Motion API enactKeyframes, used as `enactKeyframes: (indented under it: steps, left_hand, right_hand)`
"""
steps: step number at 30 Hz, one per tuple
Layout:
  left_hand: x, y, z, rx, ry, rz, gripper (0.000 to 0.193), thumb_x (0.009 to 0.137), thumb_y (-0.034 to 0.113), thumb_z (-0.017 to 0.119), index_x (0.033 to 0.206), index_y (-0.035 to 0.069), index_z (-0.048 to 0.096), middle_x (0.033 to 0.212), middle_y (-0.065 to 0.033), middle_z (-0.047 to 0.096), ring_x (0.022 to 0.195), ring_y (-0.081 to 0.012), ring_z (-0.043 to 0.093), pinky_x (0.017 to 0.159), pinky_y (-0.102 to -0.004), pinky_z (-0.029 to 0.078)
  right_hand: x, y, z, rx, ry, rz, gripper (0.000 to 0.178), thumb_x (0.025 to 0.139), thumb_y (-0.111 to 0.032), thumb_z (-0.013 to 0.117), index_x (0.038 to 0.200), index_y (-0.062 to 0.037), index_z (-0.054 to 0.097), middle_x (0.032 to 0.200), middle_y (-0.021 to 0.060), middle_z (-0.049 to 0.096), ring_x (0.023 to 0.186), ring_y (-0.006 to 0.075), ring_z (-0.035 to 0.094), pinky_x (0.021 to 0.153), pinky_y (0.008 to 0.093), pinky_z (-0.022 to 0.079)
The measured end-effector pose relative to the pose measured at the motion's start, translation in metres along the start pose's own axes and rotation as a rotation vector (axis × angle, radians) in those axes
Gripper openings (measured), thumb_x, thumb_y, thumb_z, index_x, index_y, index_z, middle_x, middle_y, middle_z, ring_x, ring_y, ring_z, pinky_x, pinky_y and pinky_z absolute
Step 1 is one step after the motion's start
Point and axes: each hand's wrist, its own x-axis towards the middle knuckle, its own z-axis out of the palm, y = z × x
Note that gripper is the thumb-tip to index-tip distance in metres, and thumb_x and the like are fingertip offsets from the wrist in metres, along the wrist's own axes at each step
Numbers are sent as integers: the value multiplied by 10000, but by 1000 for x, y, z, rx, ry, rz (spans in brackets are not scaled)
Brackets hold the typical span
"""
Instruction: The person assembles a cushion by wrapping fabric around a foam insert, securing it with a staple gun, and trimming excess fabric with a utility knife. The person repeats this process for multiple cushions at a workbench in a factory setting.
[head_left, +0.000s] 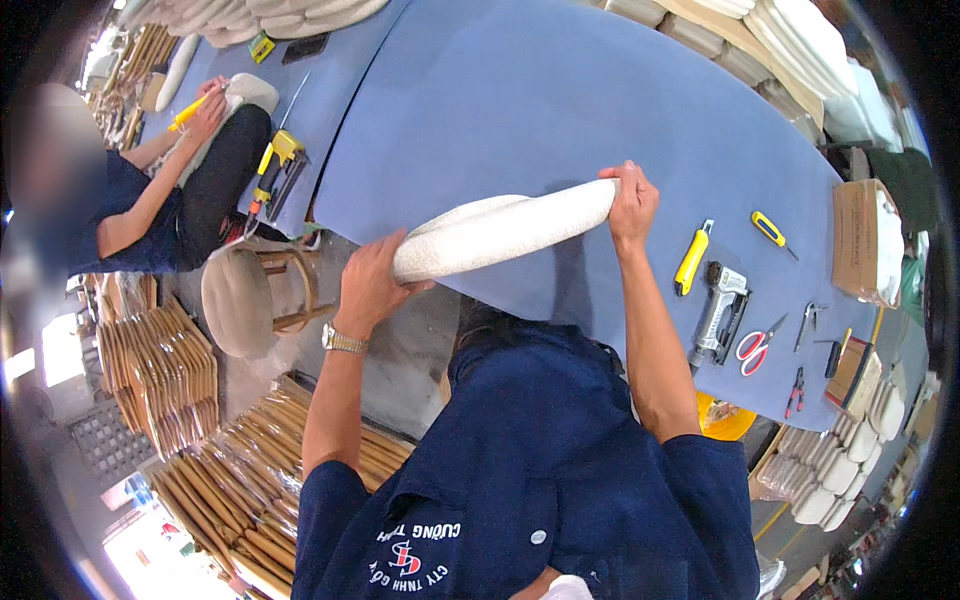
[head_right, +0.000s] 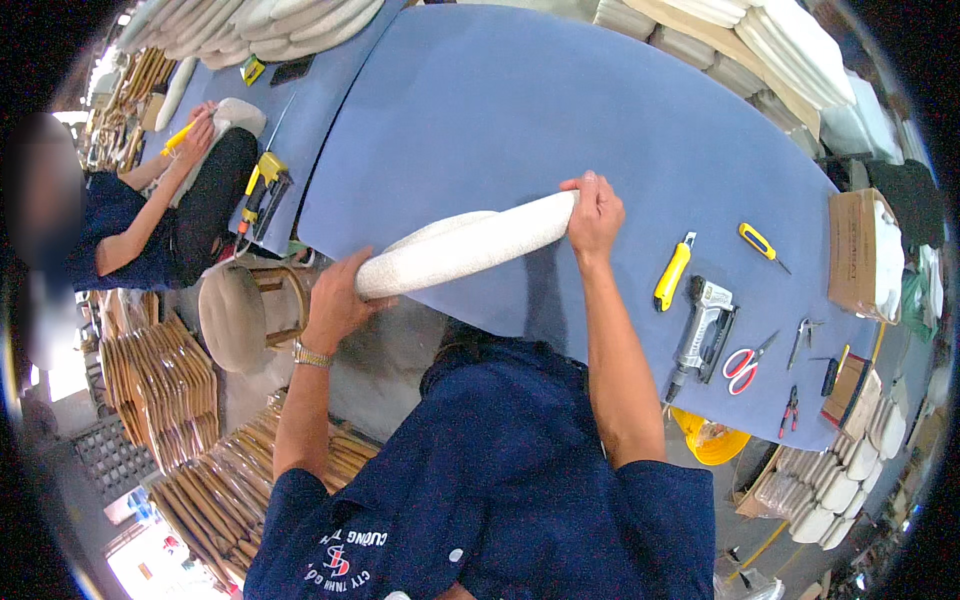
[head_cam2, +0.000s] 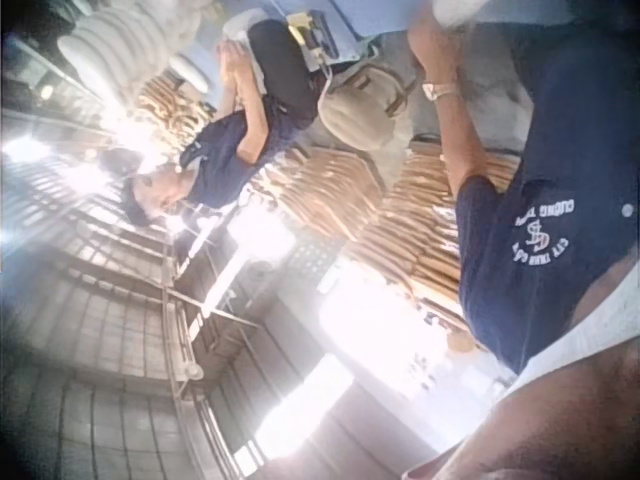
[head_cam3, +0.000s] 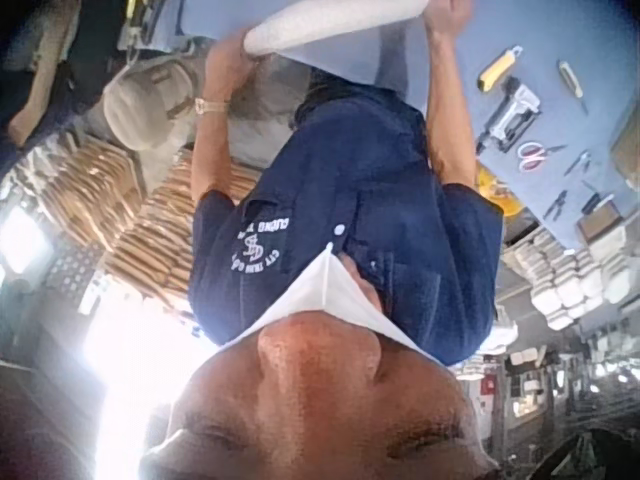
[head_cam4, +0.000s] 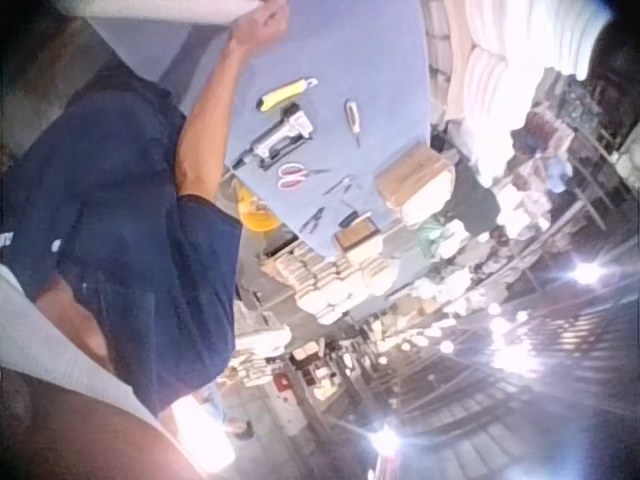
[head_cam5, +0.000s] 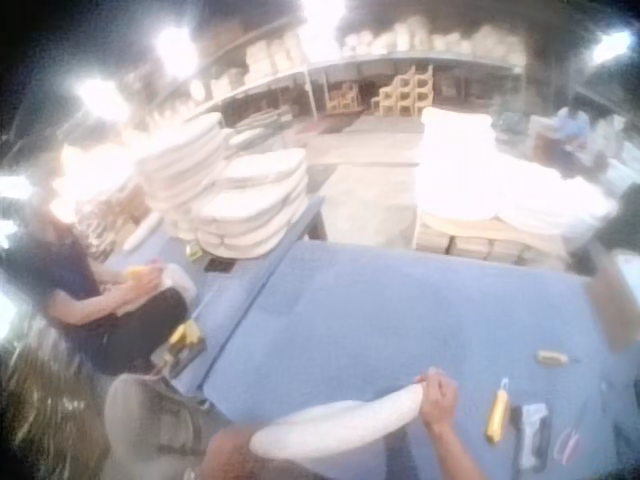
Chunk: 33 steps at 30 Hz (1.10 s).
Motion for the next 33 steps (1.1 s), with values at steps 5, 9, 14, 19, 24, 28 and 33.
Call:
enactKeyframes:
  steps: [5, 9, 14, 19, 24, 28, 33]
  left_hand:
    - [38, 68, 18, -11, 123, 224, 948, 722, 553, 847, 1445, 33, 521, 1197, -149, 711, 1107, -334, 681, 983, -454, 525]
    - [82, 146, 28, -50, -40, 218, 902, 782, 532, 813, 1458, 32, 488, 1187, -185, 703, 1035, -361, 705, 924, -464, 557]
    - [123, 159, 22, -102, -351, 153, 771, 809, 457, 800, 1417, 73, 521, 1144, -206, 720, 1010, -396, 715, 846, -513, 571]
    - [128, 155, 25, -126, -305, 136, 706, 793, 433, 806, 1374, 115, 562, 1112, -197, 736, 993, -395, 720, 817, -523, 572]
    - [121, 165, 29, -99, -215, 181, 690, 788, 430, 814, 1356, 117, 577, 1107, -177, 742, 989, -383, 723, 800, -496, 583]
    - [119, 159, 28, -89, -180, 213, 671, 798, 435, 814, 1348, 108, 609, 1111, -188, 743, 991, -385, 724, 815, -481, 583]
    - [122, 143, -48, -257, -309, 183, 672, 766, 339, 878, 1317, 31, 648, 1156, -207, 738, 1048, -337, 729, 913, -428, 561]
  right_hand:
    - [-3, -3, 0, -60, 9, -51, 431, 1035, -264, 500, 783, -19, 751, 727, 90, 666, 714, 192, 605, 682, 366, 461]
    - [-6, 3, -6, 9, -27, -21, 416, 1035, -252, 509, 807, -11, 760, 738, 82, 662, 738, 199, 609, 699, 367, 467]
    - [1, 4, -10, 276, -177, 109, 396, 1050, -238, 510, 877, 11, 765, 734, 56, 670, 706, 192, 623, 686, 363, 481]
    - [18, 24, -15, 385, -317, 285, 542, 1077, -379, 416, 915, 1, 767, 789, 71, 712, 754, 176, 662, 737, 349, 520]
    - [23, 102, -16, 317, -286, 387, 609, 1083, -411, 348, 995, 19, 770, 925, 137, 756, 890, 240, 695, 897, 380, 518]
    - [14, 96, -11, 308, -192, 416, 615, 1071, -503, 421, 962, 4, 751, 890, 77, 719, 816, 206, 630, 779, 375, 494]
    - [-4, 10, -51, 307, -291, 276, 588, 1069, -526, 474, 1018, -19, 768, 896, 52, 713, 832, 166, 618, 752, 349, 498]
